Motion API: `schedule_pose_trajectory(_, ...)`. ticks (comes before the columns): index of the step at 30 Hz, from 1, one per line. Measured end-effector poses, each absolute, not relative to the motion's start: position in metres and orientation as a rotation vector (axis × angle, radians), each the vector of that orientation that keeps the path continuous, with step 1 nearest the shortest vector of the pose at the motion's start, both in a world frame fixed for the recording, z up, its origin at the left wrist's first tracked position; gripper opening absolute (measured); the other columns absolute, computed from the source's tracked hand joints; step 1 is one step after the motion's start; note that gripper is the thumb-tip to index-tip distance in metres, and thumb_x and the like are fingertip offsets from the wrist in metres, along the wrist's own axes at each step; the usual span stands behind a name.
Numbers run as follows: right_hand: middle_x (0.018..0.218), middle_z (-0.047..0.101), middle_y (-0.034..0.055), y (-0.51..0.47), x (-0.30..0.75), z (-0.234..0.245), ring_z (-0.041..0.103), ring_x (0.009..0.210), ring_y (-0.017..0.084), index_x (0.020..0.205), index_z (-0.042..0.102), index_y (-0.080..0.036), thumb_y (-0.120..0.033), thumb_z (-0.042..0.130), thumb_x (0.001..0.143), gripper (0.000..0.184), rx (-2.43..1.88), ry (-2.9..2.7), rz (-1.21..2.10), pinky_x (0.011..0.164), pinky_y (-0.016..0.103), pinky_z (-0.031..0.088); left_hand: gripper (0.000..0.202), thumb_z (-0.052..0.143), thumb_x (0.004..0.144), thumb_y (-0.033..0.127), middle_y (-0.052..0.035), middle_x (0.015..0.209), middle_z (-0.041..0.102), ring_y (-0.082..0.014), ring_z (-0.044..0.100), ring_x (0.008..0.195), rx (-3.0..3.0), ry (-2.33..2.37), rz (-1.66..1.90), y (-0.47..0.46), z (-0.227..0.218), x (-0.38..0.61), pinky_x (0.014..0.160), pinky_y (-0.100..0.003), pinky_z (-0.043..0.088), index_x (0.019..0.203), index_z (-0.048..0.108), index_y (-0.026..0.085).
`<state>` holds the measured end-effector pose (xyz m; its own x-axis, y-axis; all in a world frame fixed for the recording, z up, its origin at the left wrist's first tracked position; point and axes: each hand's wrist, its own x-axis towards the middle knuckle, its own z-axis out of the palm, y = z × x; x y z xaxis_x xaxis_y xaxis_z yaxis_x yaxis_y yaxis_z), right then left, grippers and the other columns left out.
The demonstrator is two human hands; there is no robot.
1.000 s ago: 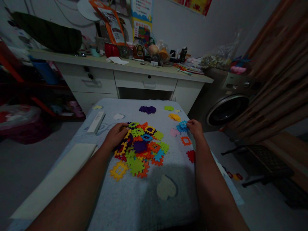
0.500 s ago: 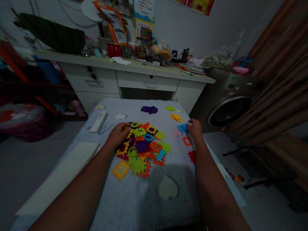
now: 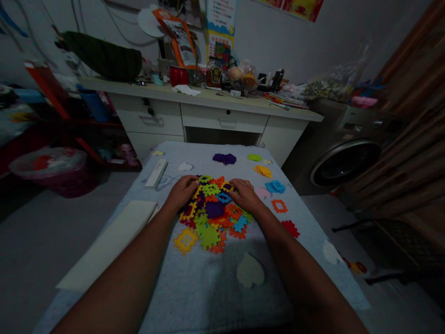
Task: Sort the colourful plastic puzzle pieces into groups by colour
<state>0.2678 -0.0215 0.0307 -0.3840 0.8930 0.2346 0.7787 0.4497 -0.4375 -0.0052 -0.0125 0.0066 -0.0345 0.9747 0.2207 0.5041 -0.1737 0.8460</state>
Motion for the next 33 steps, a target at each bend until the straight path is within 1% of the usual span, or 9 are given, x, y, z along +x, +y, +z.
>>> schedule_pose_trajectory(2, 0.131, 0.061, 0.0086, -0.019, 0.267, 0.026, 0.050, 0.121, 0.026, 0.125, 0.061, -0.023, -0.032, 0.060, 0.090, 0.036, -1.404, -2.281, 0.367, 0.102, 0.042, 0.034, 0.043, 0.053, 0.081, 0.051, -0.0063, 0.105, 0.067, -0.0245, 0.062, 0.099, 1.728, 1.559, 1.136, -0.013, 0.008, -0.005, 0.087, -0.037, 0.050, 0.107, 0.066, 0.019)
schedule_pose_trajectory(5, 0.120, 0.066, 0.0075, -0.014, 0.268, 0.021, 0.054, 0.114, 0.024, 0.113, 0.066, -0.023, -0.030, 0.061, 0.089, 0.026, -1.377, -2.283, 0.385, 0.101, 0.040, 0.035, 0.044, 0.058, 0.079, 0.051, -0.0077, 0.113, 0.065, -0.0254, 0.061, 0.102, 1.763, 1.587, 1.116, -0.015, 0.009, -0.005, 0.091, -0.039, 0.049, 0.109, 0.065, 0.020)
schedule_pose_trajectory(8, 0.116, 0.067, 0.0077, -0.012, 0.269, 0.019, 0.056, 0.112, 0.023, 0.107, 0.067, -0.022, -0.028, 0.063, 0.086, 0.021, -1.351, -2.257, 0.390, 0.100, 0.039, 0.036, 0.044, 0.060, 0.077, 0.049, -0.0083, 0.115, 0.064, -0.0267, 0.061, 0.104, 1.779, 1.603, 1.114, -0.016, 0.011, -0.004, 0.094, -0.041, 0.048, 0.110, 0.065, 0.021)
schedule_pose_trajectory(14, 0.119, 0.066, 0.0082, -0.011, 0.270, 0.020, 0.056, 0.113, 0.024, 0.105, 0.065, -0.021, -0.024, 0.066, 0.082, 0.023, -1.290, -2.197, 0.396, 0.099, 0.041, 0.039, 0.043, 0.060, 0.076, 0.049, -0.0090, 0.118, 0.064, -0.0280, 0.059, 0.109, 1.799, 1.601, 1.101, -0.015, 0.014, -0.003, 0.099, -0.044, 0.045, 0.110, 0.064, 0.022)
schedule_pose_trajectory(18, 0.115, 0.067, 0.0076, -0.009, 0.271, 0.019, 0.058, 0.110, 0.023, 0.100, 0.065, -0.021, -0.024, 0.066, 0.082, 0.018, -1.288, -2.170, 0.418, 0.098, 0.040, 0.041, 0.040, 0.059, 0.076, 0.047, -0.0085, 0.117, 0.064, -0.0276, 0.059, 0.110, 1.795, 1.619, 1.093, -0.014, 0.014, -0.002, 0.100, -0.043, 0.044, 0.108, 0.065, 0.023)
schedule_pose_trajectory(21, 0.113, 0.067, 0.0081, -0.009, 0.271, 0.018, 0.059, 0.107, 0.022, 0.101, 0.065, -0.020, -0.023, 0.066, 0.081, 0.020, -1.292, -2.150, 0.427, 0.096, 0.038, 0.043, 0.039, 0.059, 0.077, 0.048, -0.0084, 0.116, 0.064, -0.0278, 0.058, 0.111, 1.814, 1.616, 1.106, -0.012, 0.012, -0.002, 0.101, -0.042, 0.043, 0.106, 0.065, 0.022)
schedule_pose_trajectory(29, 0.105, 0.068, 0.0069, -0.008, 0.269, 0.019, 0.062, 0.097, 0.020, 0.103, 0.066, -0.020, -0.027, 0.064, 0.083, 0.021, -1.308, -2.079, 0.452, 0.089, 0.034, 0.047, 0.035, 0.059, 0.077, 0.045, -0.0080, 0.115, 0.063, -0.0275, 0.057, 0.112, 1.855, 1.617, 1.107, -0.010, 0.013, -0.002, 0.102, -0.042, 0.042, 0.103, 0.065, 0.022)
schedule_pose_trajectory(33, 0.106, 0.068, 0.0072, -0.004, 0.270, 0.020, 0.062, 0.100, 0.020, 0.102, 0.067, -0.020, -0.028, 0.062, 0.084, 0.020, -1.315, -2.022, 0.429, 0.093, 0.035, 0.046, 0.038, 0.058, 0.077, 0.046, -0.0091, 0.115, 0.063, -0.0281, 0.058, 0.110, 1.850, 1.617, 1.091, -0.010, 0.012, -0.002, 0.100, -0.042, 0.043, 0.104, 0.065, 0.021)
